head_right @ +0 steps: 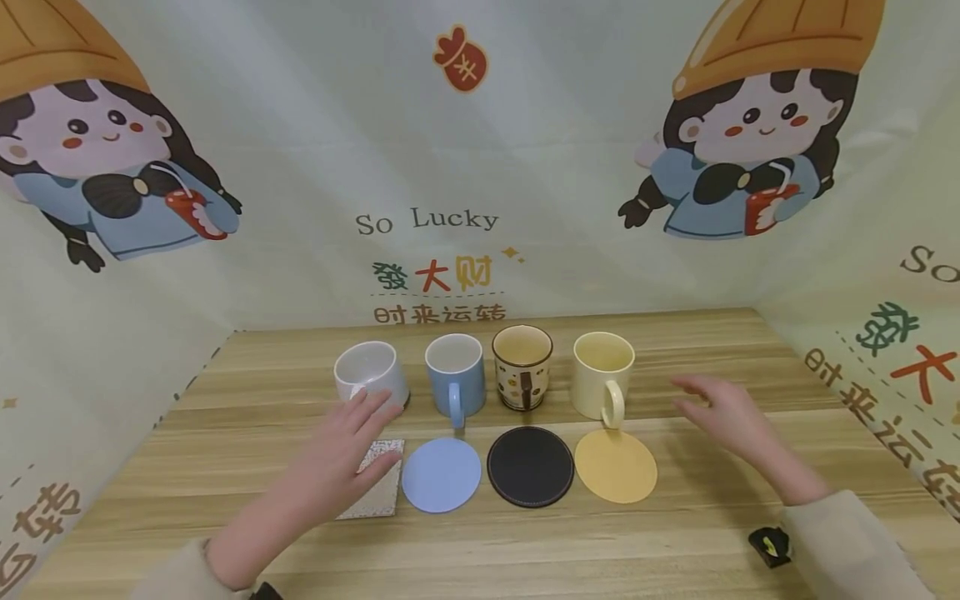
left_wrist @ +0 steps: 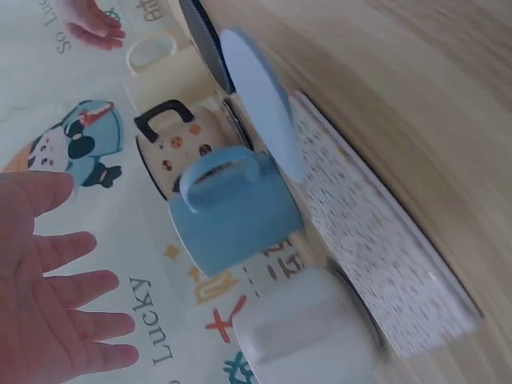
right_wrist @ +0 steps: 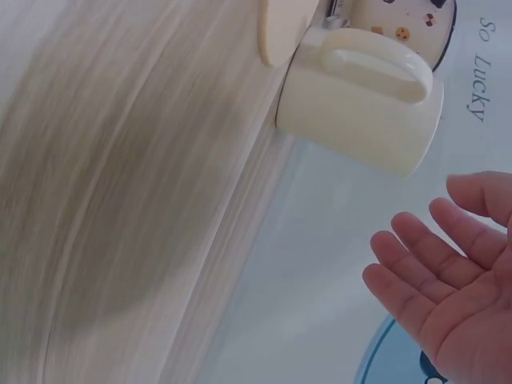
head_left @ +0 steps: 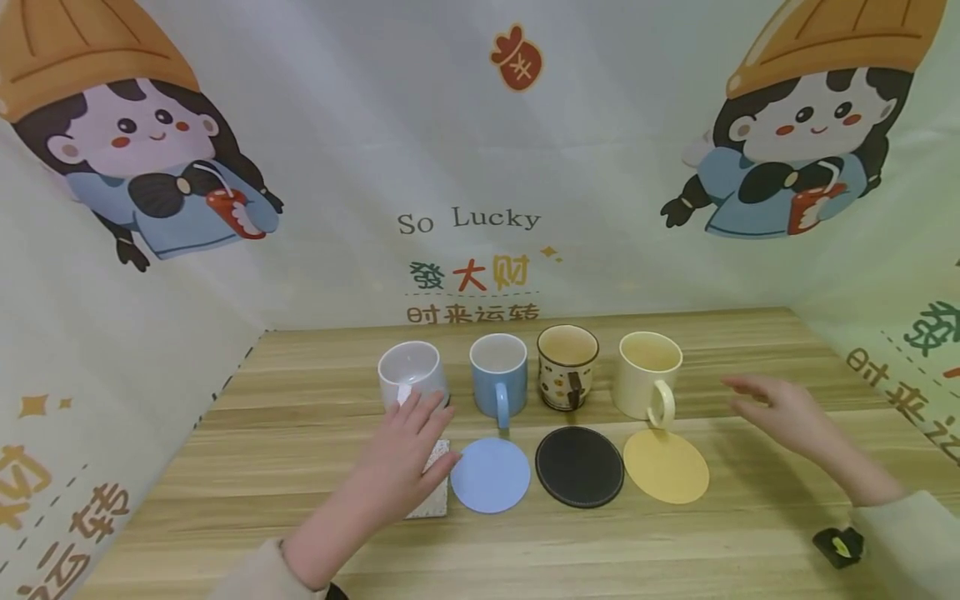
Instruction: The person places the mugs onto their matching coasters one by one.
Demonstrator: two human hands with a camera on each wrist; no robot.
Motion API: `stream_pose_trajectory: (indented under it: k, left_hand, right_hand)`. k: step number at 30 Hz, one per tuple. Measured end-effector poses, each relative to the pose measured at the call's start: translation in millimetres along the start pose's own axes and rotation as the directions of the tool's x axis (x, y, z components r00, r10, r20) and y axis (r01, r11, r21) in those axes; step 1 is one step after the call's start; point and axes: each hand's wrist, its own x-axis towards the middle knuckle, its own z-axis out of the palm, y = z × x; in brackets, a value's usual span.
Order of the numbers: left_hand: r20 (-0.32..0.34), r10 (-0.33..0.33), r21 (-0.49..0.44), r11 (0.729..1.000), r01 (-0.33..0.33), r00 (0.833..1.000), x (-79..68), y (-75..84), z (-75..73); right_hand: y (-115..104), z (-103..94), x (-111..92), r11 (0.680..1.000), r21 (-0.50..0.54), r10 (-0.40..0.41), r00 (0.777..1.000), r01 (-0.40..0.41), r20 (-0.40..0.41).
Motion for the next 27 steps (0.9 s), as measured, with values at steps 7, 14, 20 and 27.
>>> stream_pose_trajectory:
  k: [7,14,20,27]
  left_hand:
    - [-0.016,0.091,-0.053,0.994,-0.092,0.996,15.3,19.2,4.9]
    - [0.086,0.153,-0.083,0.986,-0.146,0.985,29.4,38.6,11.0]
    - [0.113,0.198,-0.071,0.979,-0.191,0.974,37.9,50.7,17.1]
    - [0.147,0.226,-0.056,0.974,-0.22,0.963,44.5,65.1,22.3]
  right_hand:
    - [-3,2.2,1,0.998,0.056,0.028,0.999,-0.026,-0.026]
    - [-7,6.0,3,0.997,0.063,0.041,0.998,-0.038,-0.04]
    - [-10,10.9,8,0.994,0.095,0.059,0.997,-0.054,-0.045]
    - [-13,14.7,11,0.99,0.127,0.071,0.996,-0.065,-0.046]
